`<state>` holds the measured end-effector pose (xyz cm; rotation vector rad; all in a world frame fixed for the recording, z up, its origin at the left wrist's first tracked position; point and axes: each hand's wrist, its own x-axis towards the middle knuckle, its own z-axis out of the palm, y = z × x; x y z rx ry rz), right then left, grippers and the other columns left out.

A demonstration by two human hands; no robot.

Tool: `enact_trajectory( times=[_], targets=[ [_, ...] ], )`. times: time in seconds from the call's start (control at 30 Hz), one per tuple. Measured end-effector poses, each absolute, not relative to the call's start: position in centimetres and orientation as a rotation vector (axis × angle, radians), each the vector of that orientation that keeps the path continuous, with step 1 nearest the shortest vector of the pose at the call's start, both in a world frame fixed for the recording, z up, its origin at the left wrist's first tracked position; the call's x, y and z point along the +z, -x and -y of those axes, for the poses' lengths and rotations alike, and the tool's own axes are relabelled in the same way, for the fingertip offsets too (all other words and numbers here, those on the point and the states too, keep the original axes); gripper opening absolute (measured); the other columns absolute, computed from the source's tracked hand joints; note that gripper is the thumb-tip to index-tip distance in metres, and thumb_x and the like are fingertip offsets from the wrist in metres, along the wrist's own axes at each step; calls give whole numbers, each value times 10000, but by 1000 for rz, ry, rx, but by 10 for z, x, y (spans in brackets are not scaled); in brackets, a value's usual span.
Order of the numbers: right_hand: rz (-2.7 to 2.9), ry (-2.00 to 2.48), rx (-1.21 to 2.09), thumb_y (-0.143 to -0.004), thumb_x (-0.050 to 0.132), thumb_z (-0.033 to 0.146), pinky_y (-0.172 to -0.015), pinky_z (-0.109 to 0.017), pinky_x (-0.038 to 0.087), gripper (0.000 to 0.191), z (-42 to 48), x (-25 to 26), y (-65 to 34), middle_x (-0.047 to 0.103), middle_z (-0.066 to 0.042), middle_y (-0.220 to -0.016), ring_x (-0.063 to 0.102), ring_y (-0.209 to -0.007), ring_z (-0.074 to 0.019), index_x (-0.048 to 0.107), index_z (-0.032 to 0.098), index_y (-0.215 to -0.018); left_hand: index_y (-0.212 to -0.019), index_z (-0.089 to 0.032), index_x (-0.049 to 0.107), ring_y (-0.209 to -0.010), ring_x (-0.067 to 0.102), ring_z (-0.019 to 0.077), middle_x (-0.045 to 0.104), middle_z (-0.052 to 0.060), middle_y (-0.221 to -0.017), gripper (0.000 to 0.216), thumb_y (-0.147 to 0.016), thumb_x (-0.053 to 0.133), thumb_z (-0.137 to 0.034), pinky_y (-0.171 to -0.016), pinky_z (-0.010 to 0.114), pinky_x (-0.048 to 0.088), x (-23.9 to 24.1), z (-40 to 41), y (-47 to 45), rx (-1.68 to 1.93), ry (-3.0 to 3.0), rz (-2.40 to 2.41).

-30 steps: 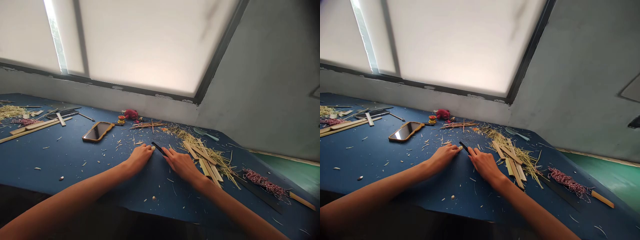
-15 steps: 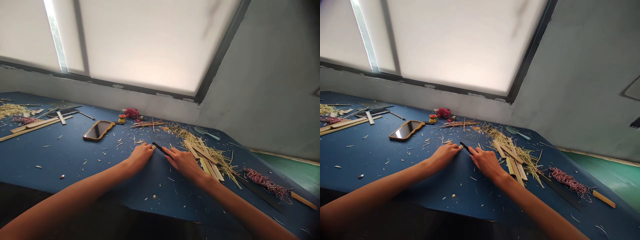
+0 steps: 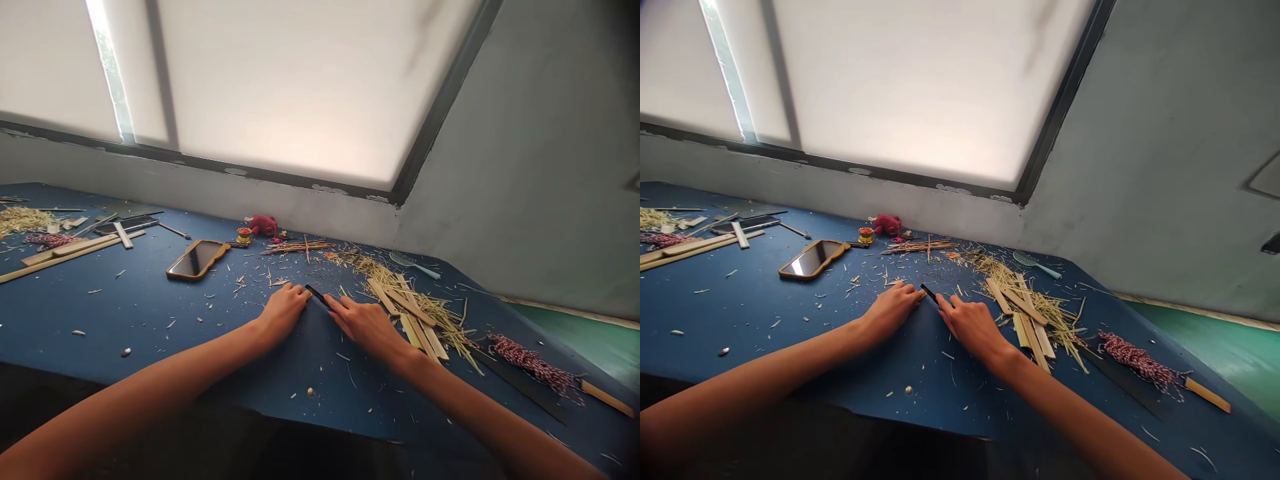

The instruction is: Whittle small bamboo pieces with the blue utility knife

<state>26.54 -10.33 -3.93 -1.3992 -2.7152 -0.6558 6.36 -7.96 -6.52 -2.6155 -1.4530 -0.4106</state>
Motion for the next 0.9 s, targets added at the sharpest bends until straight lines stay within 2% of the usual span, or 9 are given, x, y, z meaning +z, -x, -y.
enact_trajectory(
  times=[0.4,0.7,0.9],
  targets=[
    [2738,1455,-650,-993,243,348,-549,-276,393,445,93,-43,-247,662,-67,-958,657,-732,-186,429,200,-1369,-1105,-131,608,-928,533,218,604,93,-982,283,-914,401,-109,-799,314,472,-68,82,-69,-352,2528,1377],
    [2759,1483,-672,-992,236,312,-544,-279,400,449,99,-44,-251,652,-77,-983,655,-744,-184,380,198,-1401,-1073,-165,631,-897,551,240,605,96,-985,319,-876,399,-71,-687,317,490,-63,82,-70,-295,2512,1484],
    [2766,1510,-717,-988,237,278,-524,-278,385,448,115,-44,-261,651,-85,-964,646,-696,-179,377,196,-1405,-1060,-162,641,-902,541,233,605,99,-949,316,-876,400,-78,-735,326,475,-62,81,-68,-326,2564,1427]
  ],
)
